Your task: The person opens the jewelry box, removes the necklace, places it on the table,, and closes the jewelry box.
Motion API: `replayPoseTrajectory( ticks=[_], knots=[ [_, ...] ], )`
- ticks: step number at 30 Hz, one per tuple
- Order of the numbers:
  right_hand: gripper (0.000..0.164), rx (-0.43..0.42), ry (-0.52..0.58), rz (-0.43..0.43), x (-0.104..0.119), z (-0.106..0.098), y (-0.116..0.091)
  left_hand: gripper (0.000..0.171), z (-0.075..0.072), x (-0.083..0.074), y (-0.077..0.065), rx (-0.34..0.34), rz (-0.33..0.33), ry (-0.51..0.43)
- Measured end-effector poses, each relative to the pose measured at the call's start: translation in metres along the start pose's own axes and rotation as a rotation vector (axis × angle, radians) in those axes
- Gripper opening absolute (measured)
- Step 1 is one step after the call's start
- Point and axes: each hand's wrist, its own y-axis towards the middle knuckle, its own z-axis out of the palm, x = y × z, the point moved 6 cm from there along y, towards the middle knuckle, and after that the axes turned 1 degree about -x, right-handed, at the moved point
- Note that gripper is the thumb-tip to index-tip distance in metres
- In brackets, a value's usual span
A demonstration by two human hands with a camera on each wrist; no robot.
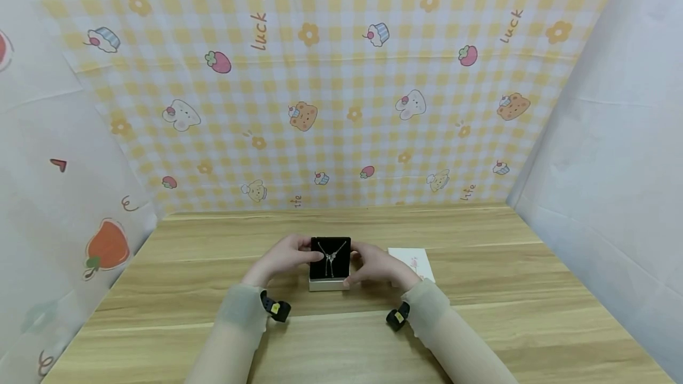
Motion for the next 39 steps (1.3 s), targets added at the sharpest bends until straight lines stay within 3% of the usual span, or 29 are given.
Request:
replayPoseTrajectory(
  ticks=[9, 19, 39],
  knots=[
    [0.07, 0.004, 0.02, -0.01, 0.0, 0.001, 0.001, 0.019, -0.003, -0.004, -0.002, -0.031, 0.004, -0.015],
    [0.069, 0.014, 0.026, -0.023, 0.001, 0.002, 0.003, 0.023, -0.007, -0.013, -0.003, -0.062, 0.04, -0.036],
    [0.058, 0.02, 0.009, -0.058, 0.002, 0.002, 0.003, 0.019, -0.012, -0.038, -0.008, -0.113, 0.095, -0.063]
  ],
)
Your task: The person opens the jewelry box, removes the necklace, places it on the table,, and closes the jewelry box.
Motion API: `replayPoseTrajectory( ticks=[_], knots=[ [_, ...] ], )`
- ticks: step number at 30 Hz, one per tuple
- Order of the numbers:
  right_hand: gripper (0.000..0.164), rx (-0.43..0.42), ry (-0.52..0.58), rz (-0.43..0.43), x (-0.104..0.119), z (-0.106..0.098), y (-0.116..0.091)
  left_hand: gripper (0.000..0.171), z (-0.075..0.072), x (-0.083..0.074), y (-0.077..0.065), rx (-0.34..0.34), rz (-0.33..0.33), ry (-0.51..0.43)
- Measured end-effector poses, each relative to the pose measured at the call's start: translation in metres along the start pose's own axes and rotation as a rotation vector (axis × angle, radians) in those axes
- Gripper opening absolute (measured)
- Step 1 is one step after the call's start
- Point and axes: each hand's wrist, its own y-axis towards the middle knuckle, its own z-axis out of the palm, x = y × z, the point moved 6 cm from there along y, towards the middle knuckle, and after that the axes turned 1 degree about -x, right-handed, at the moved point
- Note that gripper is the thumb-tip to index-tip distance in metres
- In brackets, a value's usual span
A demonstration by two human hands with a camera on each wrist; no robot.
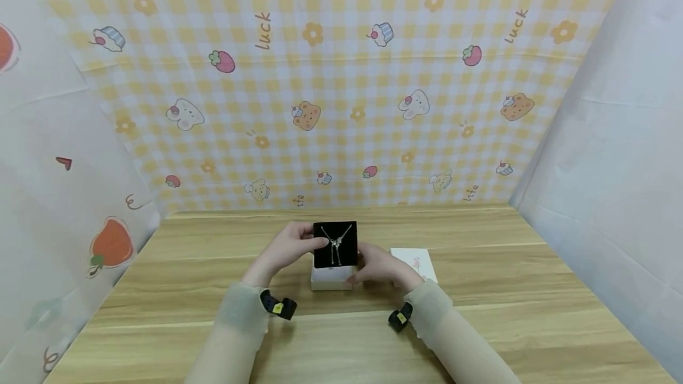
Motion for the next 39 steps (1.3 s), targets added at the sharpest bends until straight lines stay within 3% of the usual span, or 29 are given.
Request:
replayPoseTrajectory(
  ticks=[13, 19, 23, 27, 32, 36, 39],
  knots=[
    [0.071, 0.017, -0.005, -0.046, 0.002, 0.004, 0.001, 0.014, 0.0, -0.016, -0.002, 0.003, 0.083, -0.053],
    [0.075, 0.025, 0.025, -0.045, 0.003, 0.003, 0.0, 0.017, -0.002, -0.017, -0.003, -0.013, 0.074, -0.074],
    [0.079, 0.011, 0.051, -0.068, 0.008, -0.003, -0.003, 0.02, -0.002, -0.02, -0.004, -0.013, 0.074, -0.085],
    [0.08, -0.044, 0.006, -0.04, 0.013, -0.017, -0.008, 0.021, -0.002, -0.021, -0.005, -0.014, 0.074, -0.089],
    [0.063, -0.101, 0.021, -0.029, 0.019, -0.036, -0.014, 0.021, -0.002, -0.022, -0.005, -0.023, 0.074, -0.091],
    [0.039, -0.074, 0.127, -0.052, 0.022, -0.041, -0.016, 0.019, -0.004, -0.023, -0.005, -0.026, 0.086, -0.084],
    [0.03, -0.018, 0.26, -0.037, 0.019, -0.035, -0.012, 0.018, -0.005, -0.022, -0.006, -0.031, 0.092, -0.074]
  ],
)
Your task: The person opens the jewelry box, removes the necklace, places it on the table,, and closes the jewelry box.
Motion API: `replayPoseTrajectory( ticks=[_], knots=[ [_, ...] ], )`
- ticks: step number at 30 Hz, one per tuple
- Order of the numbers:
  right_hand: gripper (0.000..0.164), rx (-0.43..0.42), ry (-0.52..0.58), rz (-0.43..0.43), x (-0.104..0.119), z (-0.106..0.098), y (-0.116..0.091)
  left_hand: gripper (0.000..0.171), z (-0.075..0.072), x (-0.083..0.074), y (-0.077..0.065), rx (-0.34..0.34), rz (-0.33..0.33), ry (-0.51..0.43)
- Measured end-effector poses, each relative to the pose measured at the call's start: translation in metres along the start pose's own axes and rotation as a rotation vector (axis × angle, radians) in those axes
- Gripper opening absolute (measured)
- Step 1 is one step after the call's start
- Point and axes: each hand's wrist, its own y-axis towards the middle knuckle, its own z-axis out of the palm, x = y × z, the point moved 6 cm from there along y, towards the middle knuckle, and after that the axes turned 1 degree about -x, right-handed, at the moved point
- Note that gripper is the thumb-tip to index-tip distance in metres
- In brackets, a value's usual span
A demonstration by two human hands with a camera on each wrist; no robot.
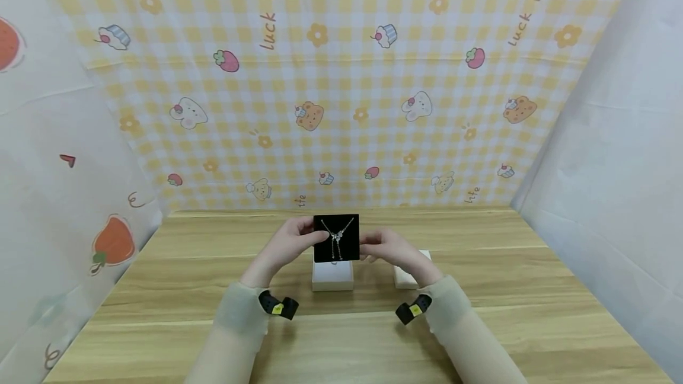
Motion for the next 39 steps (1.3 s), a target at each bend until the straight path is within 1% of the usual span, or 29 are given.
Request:
replayPoseTrajectory(
  ticks=[6, 9, 14, 16, 18, 20, 23, 26, 28, 32, 35, 39],
  knots=[
    [0.034, 0.109, 0.365, 0.079, -0.014, 0.023, 0.008, 0.018, 0.0, 0.0, 0.0, 0.005, 0.005, -0.004],
    [0.041, 0.137, 0.49, 0.128, -0.02, 0.035, 0.01, 0.017, 0.002, 0.0, 0.001, 0.012, 0.0, -0.017],
    [0.057, 0.241, 0.71, 0.157, -0.018, 0.052, 0.012, 0.019, 0.001, 0.0, 0.0, 0.02, 0.015, -0.044],
    [0.059, 0.27, 0.805, 0.156, -0.015, 0.056, 0.011, 0.021, 0.001, -0.001, -0.001, 0.026, 0.024, -0.052],
    [0.059, 0.278, 0.891, 0.163, -0.012, 0.059, 0.01, 0.022, 0.0, 0.0, -0.002, 0.03, 0.02, -0.055],
    [0.061, 0.284, 0.95, 0.169, -0.009, 0.061, 0.009, 0.023, 0.0, 0.001, -0.002, 0.035, 0.012, -0.056],
    [0.068, 0.292, 1.002, 0.166, -0.002, 0.064, 0.009, 0.025, -0.001, 0.001, -0.002, 0.041, -0.001, -0.058],
    [0.081, 0.304, 1.035, 0.139, 0.005, 0.065, 0.011, 0.027, -0.001, 0.0, -0.002, 0.041, 0.004, -0.058],
    [0.085, 0.321, 1.045, 0.121, 0.01, 0.066, 0.012, 0.025, -0.001, 0.0, -0.002, 0.036, 0.0, -0.058],
    [0.072, 0.329, 1.029, 0.093, 0.015, 0.066, 0.016, 0.024, 0.001, 0.001, -0.003, 0.041, -0.007, -0.066],
    [0.06, 0.304, 1.019, 0.082, 0.016, 0.064, 0.019, 0.025, 0.002, 0.001, -0.003, 0.048, 0.006, -0.068],
    [0.049, 0.268, 1.039, 0.085, 0.02, 0.059, 0.02, 0.026, 0.003, 0.001, -0.002, 0.053, 0.02, -0.061]
  ],
)
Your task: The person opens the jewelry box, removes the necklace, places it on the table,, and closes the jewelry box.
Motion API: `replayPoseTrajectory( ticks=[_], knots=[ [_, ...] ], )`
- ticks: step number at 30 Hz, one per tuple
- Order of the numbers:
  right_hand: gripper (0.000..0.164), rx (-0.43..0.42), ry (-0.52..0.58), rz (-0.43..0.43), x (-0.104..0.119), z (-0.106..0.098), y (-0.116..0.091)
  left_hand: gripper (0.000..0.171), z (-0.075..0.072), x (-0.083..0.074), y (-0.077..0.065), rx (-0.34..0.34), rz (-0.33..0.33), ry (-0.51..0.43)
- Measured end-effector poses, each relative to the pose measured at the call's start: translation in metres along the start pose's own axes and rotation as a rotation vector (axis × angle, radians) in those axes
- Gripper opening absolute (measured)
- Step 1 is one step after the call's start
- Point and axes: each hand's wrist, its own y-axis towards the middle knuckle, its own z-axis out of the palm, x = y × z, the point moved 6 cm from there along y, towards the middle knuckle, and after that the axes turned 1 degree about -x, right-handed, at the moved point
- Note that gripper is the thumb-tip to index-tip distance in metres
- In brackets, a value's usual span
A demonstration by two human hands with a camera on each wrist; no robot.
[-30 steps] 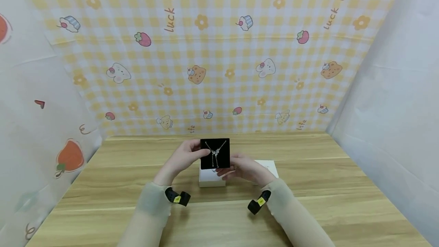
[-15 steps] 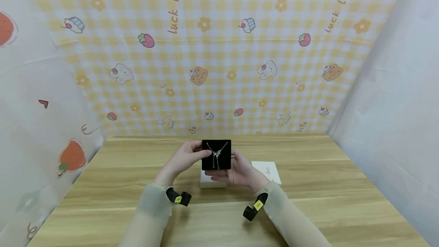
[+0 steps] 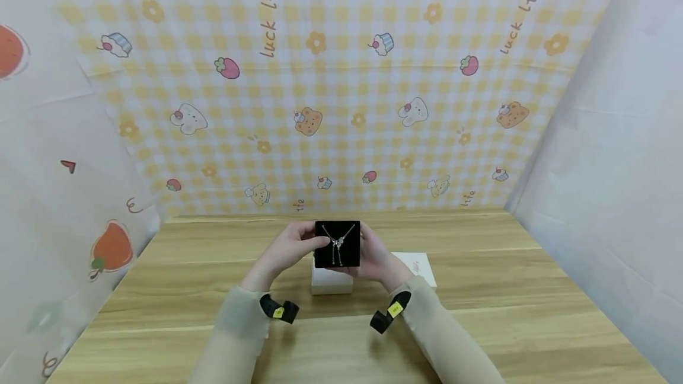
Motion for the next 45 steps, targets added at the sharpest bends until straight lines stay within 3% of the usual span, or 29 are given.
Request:
replayPoseTrajectory(
  ticks=[3, 10, 16, 24, 37, 45],
  knots=[
    [0.046, -0.014, 0.014, 0.004, 0.005, 0.0, 0.0, 0.023, 0.001, 0.001, 0.002, 0.005, 0.004, 0.005],
    [0.063, -0.015, 0.021, 0.018, 0.02, 0.0, -0.001, 0.014, 0.004, 0.001, 0.003, 0.008, 0.001, 0.05],
    [0.066, 0.033, 0.048, 0.005, 0.023, -0.001, 0.0, 0.024, 0.009, 0.009, 0.002, 0.05, -0.064, 0.01],
    [0.077, -0.081, 0.009, -0.002, 0.023, -0.012, 0.002, 0.025, 0.015, 0.014, 0.004, 0.08, -0.05, -0.012],
    [0.056, -0.198, 0.03, -0.028, 0.025, -0.028, 0.004, 0.028, 0.016, 0.025, 0.006, 0.111, -0.111, 0.057],
    [0.046, -0.303, 0.025, -0.046, 0.022, -0.039, 0.007, 0.032, 0.024, 0.029, 0.007, 0.171, -0.123, 0.004]
  ],
)
